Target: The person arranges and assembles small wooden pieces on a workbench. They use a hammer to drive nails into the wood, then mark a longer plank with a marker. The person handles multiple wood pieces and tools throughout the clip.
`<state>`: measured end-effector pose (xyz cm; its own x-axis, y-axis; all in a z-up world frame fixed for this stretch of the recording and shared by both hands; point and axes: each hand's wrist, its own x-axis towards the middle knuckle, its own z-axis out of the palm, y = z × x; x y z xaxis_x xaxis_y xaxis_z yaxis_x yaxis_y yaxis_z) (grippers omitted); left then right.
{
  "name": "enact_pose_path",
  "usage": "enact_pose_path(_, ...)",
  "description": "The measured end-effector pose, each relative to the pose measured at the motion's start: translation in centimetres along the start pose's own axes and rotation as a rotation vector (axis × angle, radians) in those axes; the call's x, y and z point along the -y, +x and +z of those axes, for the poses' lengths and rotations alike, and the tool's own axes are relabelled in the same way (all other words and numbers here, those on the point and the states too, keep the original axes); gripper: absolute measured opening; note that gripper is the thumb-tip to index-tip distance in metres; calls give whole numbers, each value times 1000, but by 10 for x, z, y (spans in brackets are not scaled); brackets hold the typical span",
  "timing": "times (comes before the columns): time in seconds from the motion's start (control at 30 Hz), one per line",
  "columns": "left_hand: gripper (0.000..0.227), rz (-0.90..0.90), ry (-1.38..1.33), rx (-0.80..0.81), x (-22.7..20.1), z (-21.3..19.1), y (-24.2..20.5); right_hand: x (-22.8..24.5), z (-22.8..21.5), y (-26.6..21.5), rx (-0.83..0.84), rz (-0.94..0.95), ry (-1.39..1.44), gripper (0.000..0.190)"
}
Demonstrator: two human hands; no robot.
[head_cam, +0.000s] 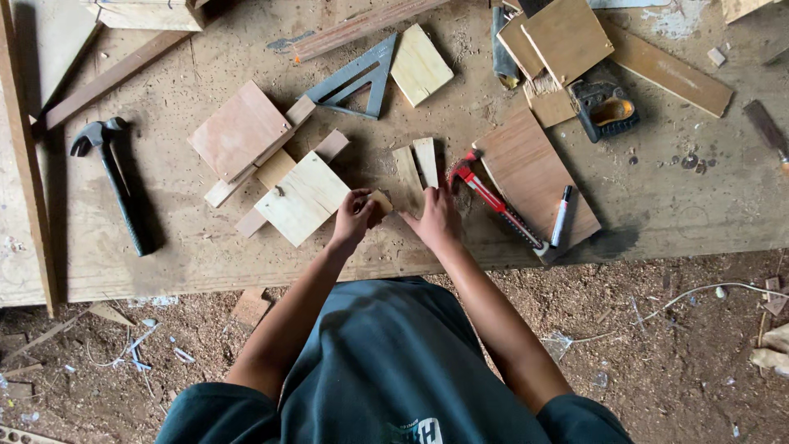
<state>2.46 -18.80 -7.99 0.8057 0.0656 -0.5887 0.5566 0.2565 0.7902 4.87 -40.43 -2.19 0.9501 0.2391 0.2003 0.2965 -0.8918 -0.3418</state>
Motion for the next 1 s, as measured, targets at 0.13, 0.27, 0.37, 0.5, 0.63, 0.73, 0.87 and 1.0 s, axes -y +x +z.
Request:
enact_pose_path(0.13,31,15,49,-11,-7,0,-6,0,16,9,242,219,-27,73)
enact_pose_path(0.27,30,74,27,-65,-21,-3,-11,15,24,16,301,270,238,65)
enact_pose_path(0.37,31,91,-20,-121,-29,-9,-17,33,24,8,297,264,302,66)
enact_pose_path(0.5,31,130,-50,-180,-34,-17,-21,26,25,1,404,395,170,57)
enact_pose_path(0.63,36,183,93,-226,-26,-14,-24,-27,37,-6,178,344,77,64)
enact_pose_path(0.73,45,136,171,-240,-24,-10,-24,-50,52,-10,75,252,184,74)
enact_pose_path(0.87,43,147,170,-157,-22,-1,-23,-45,53,-12,261,383,172,58)
enact_pose_path(1.0,41,135,137,-131,-25,2,-18,-11,28,-22,237,345,309,60)
